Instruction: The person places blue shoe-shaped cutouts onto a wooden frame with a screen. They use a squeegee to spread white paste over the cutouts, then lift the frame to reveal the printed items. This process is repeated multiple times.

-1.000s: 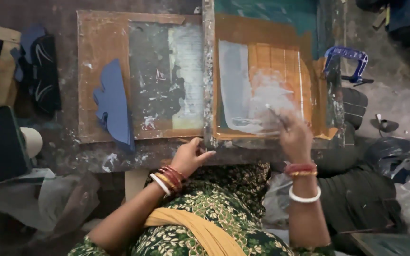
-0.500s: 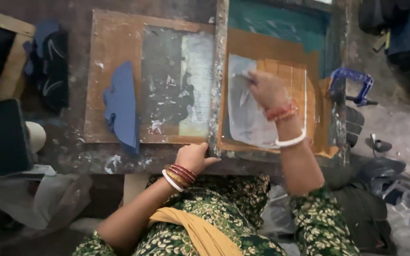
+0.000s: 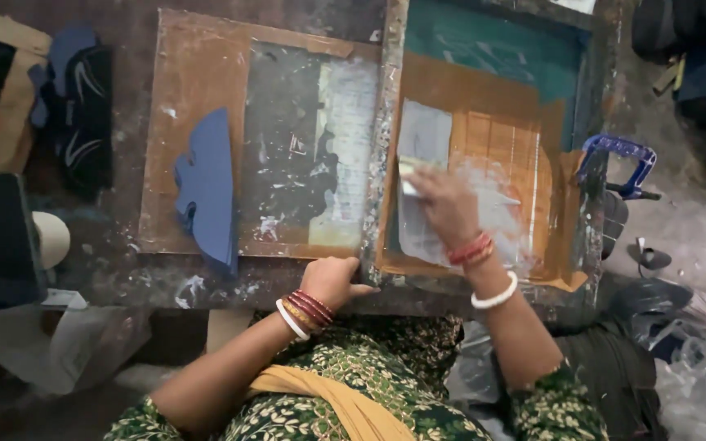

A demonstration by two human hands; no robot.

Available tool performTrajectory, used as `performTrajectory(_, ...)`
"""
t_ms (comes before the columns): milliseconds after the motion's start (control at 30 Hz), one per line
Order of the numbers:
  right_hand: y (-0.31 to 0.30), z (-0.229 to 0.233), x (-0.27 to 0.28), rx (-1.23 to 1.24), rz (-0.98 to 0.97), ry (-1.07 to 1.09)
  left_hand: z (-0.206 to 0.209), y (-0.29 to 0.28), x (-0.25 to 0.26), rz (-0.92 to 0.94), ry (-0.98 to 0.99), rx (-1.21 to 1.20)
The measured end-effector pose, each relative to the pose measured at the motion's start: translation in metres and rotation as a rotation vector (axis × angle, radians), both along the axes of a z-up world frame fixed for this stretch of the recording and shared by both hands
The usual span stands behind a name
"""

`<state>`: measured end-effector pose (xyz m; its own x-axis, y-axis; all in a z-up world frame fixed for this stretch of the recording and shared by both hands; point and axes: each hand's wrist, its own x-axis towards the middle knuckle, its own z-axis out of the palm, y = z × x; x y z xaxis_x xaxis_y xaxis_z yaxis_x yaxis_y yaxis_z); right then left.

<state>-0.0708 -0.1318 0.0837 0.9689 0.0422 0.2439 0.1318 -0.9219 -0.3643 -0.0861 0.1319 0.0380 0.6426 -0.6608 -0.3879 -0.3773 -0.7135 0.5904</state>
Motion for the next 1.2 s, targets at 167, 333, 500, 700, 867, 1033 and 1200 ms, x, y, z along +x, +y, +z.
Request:
performTrajectory(167,0.029,0.006,-0.068,0.047,-0.021,0.069,0.002,0.001,-0.002,-0.002,-0.028,0.003)
performTrajectory(333,0.045,0.015,-0.124,0.026,-0.057,0.095,0.002,0.0,-0.004,0.007,-0.082,-0.015)
performTrajectory(500,0.034,0.028,-0.148,0.092,-0.098,0.084,0.025,-0.001,-0.013,0.126,-0.035,-0.011)
performTrajectory(700,0.045,0.041,-0.155,0.362,-0.277,-0.219,0.069,-0.004,-0.024,0.311,0.182,-0.465)
performTrajectory(867,-0.012,0.039,-0.168,0.295,-0.404,-0.868,0.17,-0.009,-0.025,-0.215,0.467,-1.074)
performTrajectory(1033,-0.028,0.08,-0.175,0.449,-0.54,-0.998,0.056,0.025,-0.036,-0.092,-0.005,-0.702)
performTrajectory(1200,-0.047,0.086,-0.184,0.368,-0.656,-1.084,0.008,0.074,-0.028,0.118,-0.244,-0.397)
